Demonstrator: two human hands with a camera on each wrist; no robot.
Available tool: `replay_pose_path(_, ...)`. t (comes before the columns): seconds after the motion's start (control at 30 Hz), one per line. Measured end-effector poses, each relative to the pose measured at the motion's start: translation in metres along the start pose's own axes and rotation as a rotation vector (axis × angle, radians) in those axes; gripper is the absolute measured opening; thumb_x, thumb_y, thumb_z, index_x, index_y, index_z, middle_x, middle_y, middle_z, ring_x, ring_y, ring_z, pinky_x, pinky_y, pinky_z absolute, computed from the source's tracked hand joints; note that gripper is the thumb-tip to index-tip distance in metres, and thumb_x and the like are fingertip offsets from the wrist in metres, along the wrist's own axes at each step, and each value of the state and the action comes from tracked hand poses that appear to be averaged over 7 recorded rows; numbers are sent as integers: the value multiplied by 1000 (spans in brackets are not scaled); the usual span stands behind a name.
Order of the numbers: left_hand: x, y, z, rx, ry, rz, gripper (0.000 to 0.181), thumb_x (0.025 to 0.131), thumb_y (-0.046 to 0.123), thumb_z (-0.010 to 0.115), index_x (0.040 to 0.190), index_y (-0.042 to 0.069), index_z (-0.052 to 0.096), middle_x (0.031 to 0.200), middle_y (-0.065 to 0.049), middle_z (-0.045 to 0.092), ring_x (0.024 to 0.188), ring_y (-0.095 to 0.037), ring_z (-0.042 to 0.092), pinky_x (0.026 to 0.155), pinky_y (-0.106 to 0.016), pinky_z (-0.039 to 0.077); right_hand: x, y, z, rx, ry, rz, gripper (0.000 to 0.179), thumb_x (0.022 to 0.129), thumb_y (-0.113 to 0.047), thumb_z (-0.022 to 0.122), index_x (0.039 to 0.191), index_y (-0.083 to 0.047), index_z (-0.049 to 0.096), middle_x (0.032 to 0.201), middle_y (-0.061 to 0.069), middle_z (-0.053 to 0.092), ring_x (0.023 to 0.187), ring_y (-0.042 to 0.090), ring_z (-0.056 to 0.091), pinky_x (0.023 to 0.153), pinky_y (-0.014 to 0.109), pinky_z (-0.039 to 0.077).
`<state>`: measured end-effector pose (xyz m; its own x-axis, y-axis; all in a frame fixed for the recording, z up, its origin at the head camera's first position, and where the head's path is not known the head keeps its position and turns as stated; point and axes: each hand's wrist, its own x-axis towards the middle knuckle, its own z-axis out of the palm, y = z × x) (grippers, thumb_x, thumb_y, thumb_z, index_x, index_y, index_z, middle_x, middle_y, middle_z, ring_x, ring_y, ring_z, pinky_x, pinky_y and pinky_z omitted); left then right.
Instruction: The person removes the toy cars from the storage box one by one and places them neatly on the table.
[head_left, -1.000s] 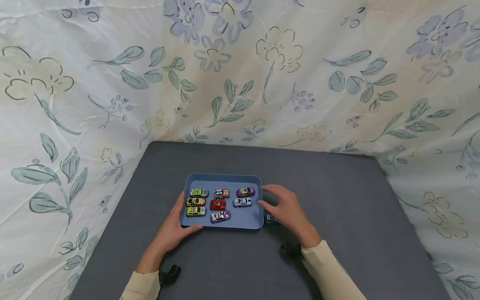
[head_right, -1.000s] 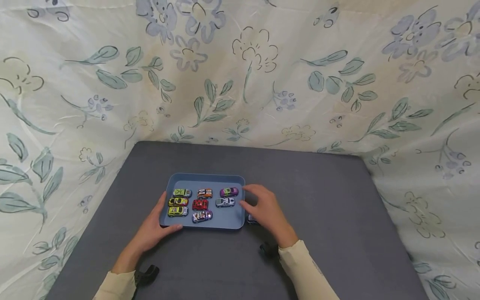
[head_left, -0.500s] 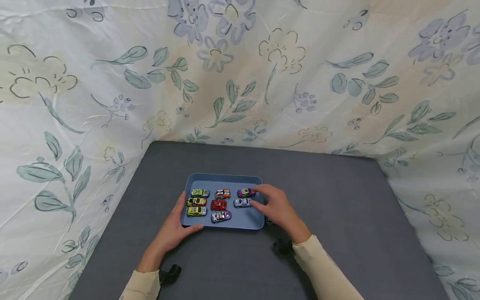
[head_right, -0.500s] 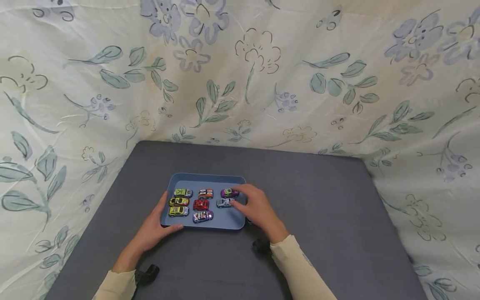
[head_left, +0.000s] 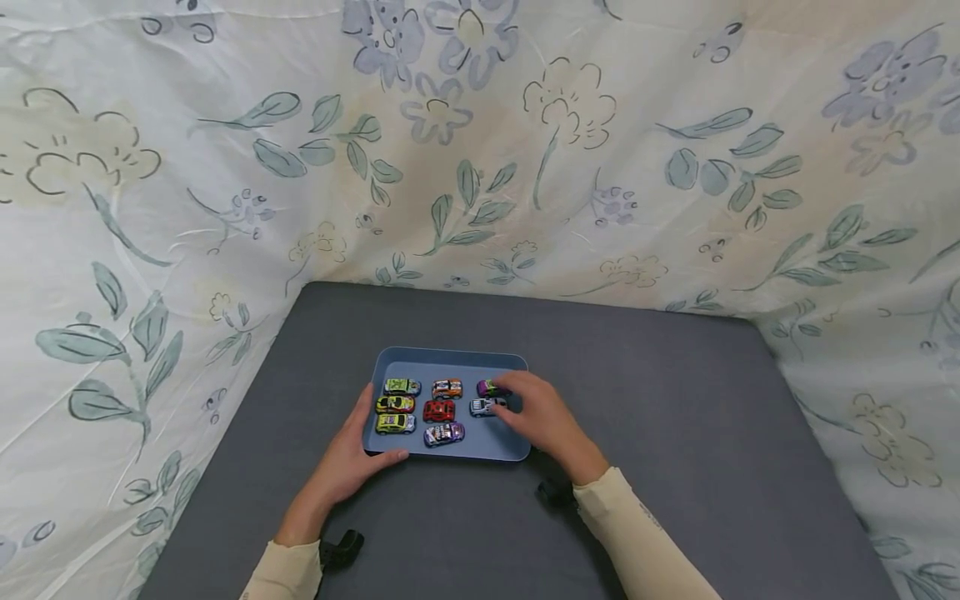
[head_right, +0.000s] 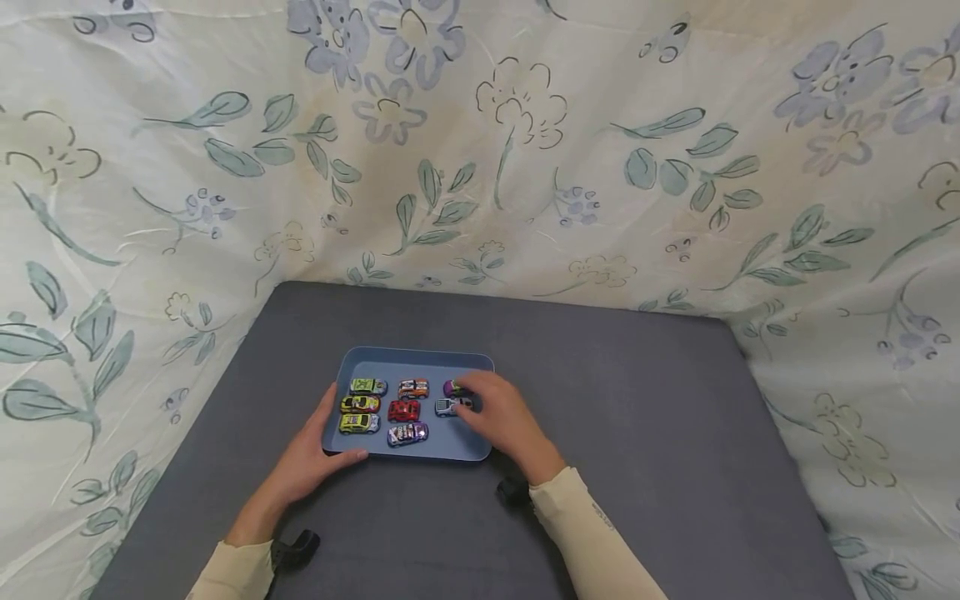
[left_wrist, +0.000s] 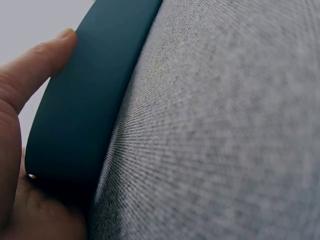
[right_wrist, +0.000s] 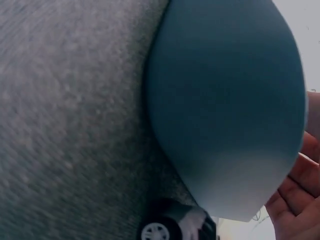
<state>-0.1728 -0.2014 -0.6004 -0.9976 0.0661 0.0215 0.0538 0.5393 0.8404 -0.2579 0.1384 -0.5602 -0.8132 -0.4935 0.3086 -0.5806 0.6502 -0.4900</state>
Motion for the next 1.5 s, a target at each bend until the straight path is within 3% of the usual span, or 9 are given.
replay_pose_path(0.4,0,0,0,-7,-2,-6,129,88,39,93,176,12,3,181,-17,8,162,-44,15,123,-69,23,0,5,11,-75,-38,-2,37,94,-20,89,129,-11,78,131,7,73,126,26,66,106,47,54)
replay_pose_path(0.97,-1,2,-1,4,7,-7,128,87,38,94,175,9,5,180,-20,10,161,-46,17,122,-70,24,6,5,13,-177,-92,-33,30,95,-19,89,123,-12,82,121,4,76,114,22,68,101,44,57)
replay_pose_path(1.5,0,0,1,-3,5,-5,129,87,39,94,176,11,4,181,-18,8,163,-45,15,124,-69,22,6,4,13,-153,-91,-11,28,95,-18,88,121,-10,81,120,6,74,112,23,68,101,46,57)
